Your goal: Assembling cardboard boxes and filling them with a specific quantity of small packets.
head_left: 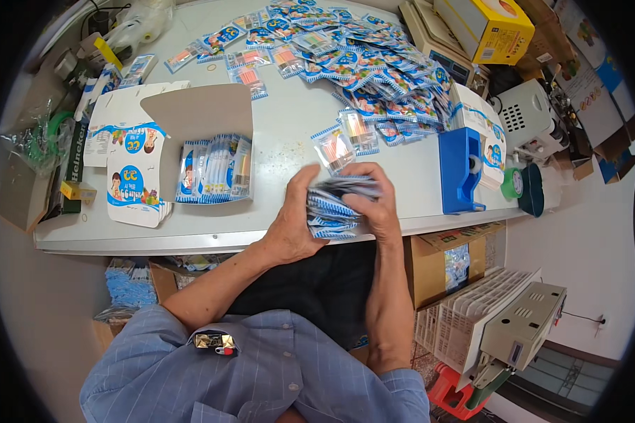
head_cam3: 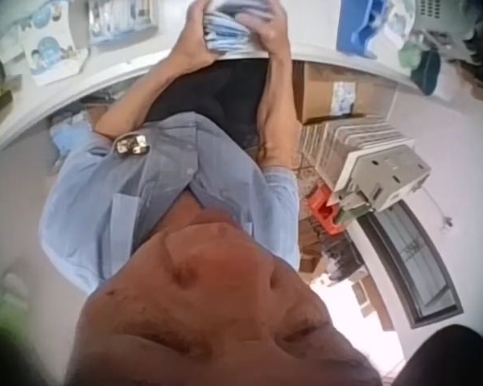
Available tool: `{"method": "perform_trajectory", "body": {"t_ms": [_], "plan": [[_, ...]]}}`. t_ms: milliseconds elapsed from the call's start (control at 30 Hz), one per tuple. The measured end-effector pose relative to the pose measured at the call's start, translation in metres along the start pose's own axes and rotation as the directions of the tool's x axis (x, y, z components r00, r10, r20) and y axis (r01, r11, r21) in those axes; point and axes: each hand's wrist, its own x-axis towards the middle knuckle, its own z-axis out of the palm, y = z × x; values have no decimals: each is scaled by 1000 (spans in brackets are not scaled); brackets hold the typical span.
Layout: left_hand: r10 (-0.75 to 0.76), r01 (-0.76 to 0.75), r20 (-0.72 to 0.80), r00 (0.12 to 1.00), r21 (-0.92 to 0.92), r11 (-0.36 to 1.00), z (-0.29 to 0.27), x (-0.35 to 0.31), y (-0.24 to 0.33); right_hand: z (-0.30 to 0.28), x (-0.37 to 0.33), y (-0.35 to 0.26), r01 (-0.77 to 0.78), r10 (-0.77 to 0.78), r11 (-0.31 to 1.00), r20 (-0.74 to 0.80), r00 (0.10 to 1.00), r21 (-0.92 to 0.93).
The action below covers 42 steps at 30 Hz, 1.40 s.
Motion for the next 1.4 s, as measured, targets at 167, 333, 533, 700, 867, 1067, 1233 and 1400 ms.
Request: {"method": "perform_trajectory", "body": {"t_ms": [167,333,533,700,867,1067,1233,1400], "plan": [[-98,101,91,991,-31,994,-3,5,1,23,3,11,53,-60,997,106,993,61],[-46,45,104,994,6,999,0,4,-7,25,7,25,38,-55,973,65,996,229],[144,-165,99,985,254,953,-9,20,3,28,11,33,10,-37,968,101,994,252],[163,-171,50,985,244,955,-7,20,-5,35,15,24,37,-62,977,112,992,211],[164,-165,15,986,137,977,-7,20,-3,41,13,30,18,-55,945,106,993,326],[138,-138,10,990,37,990,-16,9,21,55,-6,29,69,-77,922,7,997,380],[20,-18,-19,1000,109,994,-42,-7,62,88,-19,-11,-40,-16,809,91,996,586],[-168,143,-202,965,-133,981,-132,7,100,101,3,-41,272,-276,928,21,961,-254]]}}
